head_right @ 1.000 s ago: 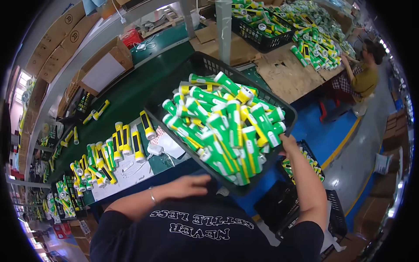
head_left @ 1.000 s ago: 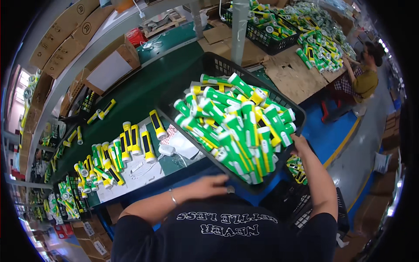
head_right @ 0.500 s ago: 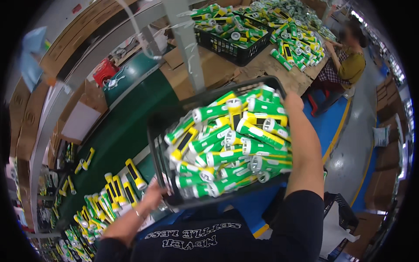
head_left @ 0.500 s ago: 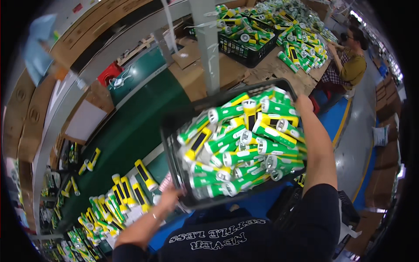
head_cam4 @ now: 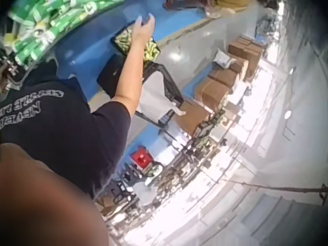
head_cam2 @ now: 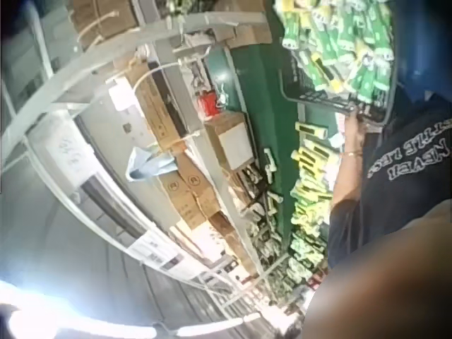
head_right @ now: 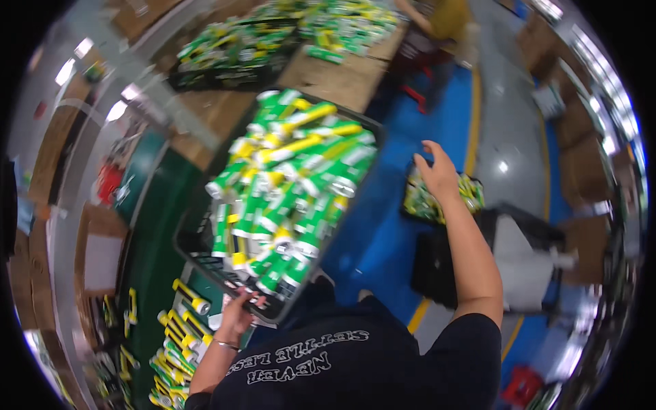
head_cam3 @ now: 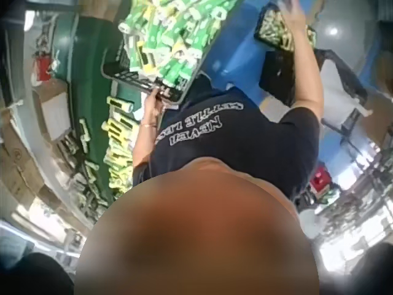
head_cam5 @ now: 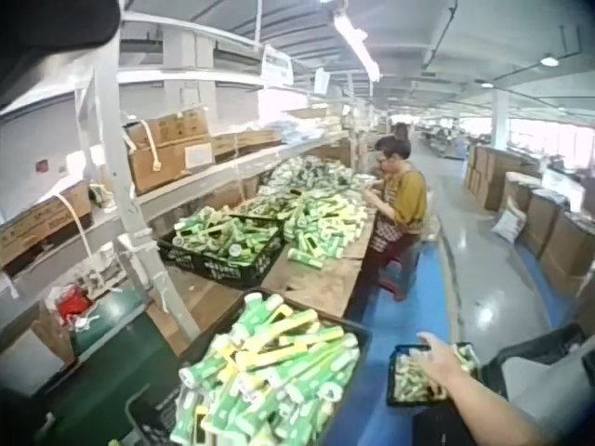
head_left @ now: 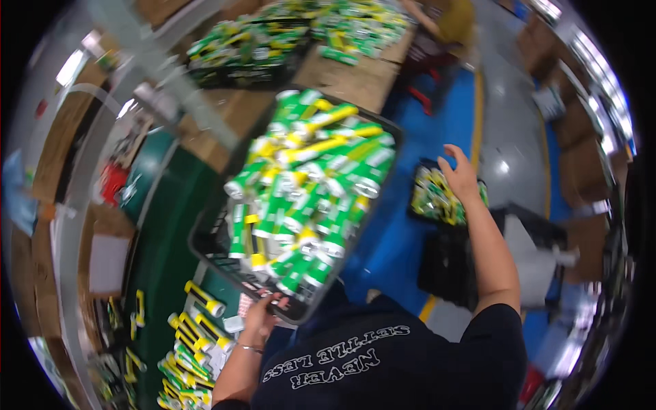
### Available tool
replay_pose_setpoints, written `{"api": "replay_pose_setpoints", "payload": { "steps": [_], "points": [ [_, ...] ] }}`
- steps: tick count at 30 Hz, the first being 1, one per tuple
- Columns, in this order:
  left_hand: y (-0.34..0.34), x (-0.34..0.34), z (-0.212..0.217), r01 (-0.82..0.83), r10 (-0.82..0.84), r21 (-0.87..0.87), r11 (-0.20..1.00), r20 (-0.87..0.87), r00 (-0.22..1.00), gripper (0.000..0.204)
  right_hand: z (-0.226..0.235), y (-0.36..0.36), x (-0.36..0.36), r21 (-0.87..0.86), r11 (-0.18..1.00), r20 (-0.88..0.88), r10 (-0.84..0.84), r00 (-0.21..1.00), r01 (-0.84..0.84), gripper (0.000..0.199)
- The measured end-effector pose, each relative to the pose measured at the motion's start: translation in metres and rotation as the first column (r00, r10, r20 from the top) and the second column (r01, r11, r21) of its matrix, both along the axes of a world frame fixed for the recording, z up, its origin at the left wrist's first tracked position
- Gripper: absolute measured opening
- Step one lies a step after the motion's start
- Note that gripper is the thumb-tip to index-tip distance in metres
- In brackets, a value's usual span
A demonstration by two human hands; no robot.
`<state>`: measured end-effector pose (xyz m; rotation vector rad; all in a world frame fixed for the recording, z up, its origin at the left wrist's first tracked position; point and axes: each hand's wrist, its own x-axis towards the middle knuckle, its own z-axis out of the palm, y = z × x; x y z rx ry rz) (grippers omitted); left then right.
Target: Inspecting and arranging solar-powered flashlights at an assembly line workbench.
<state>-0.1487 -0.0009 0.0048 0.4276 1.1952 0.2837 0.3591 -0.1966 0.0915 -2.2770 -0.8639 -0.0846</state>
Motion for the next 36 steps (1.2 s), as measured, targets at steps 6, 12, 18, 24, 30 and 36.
{"api": "replay_pose_setpoints", "payload": {
  "steps": [6, 12, 18, 24, 30, 36],
  "points": [
    [-0.078, 0.006, -0.035, -0.001, 0.008, 0.073, 0.997, -0.093, 0.996, 0.028, -0.015, -0.486, 0.017, -0.200, 0.322, 0.603, -0.704, 0.376, 0.925, 0.069],
    [-0.148, 0.055, -0.017, 0.039, 0.145, 0.524, 0.851, -0.306, 0.941, 0.078, -0.121, -0.787, -0.135, -0.369, 0.141, -0.439, -0.898, -0.038, 0.919, 0.098],
    [-0.188, 0.085, 0.009, 0.209, 0.040, 0.968, 0.141, -0.216, 0.975, 0.067, -0.222, -0.685, -0.107, -0.045, 0.177, -0.998, -0.041, -0.039, 0.983, 0.042],
    [-0.290, 0.104, 0.072, 0.437, -0.154, 0.871, 0.224, -0.411, 0.898, 0.071, -0.175, -0.666, -0.150, 0.189, 0.092, -0.980, -0.046, 0.194, 0.978, 0.012],
    [-0.326, 0.113, 0.119, 0.518, -0.454, 0.853, 0.070, -0.435, 0.778, 0.064, -0.019, -0.640, -0.232, 0.270, 0.353, -0.960, 0.027, 0.279, 0.896, 0.038],
    [-0.303, 0.097, 0.180, 0.449, -0.651, 0.717, 0.533, 0.009, 0.759, 0.081, 0.071, -0.595, -0.248, 0.263, 0.713, -0.928, 0.003, 0.372, 0.650, 0.073]
  ]
}}
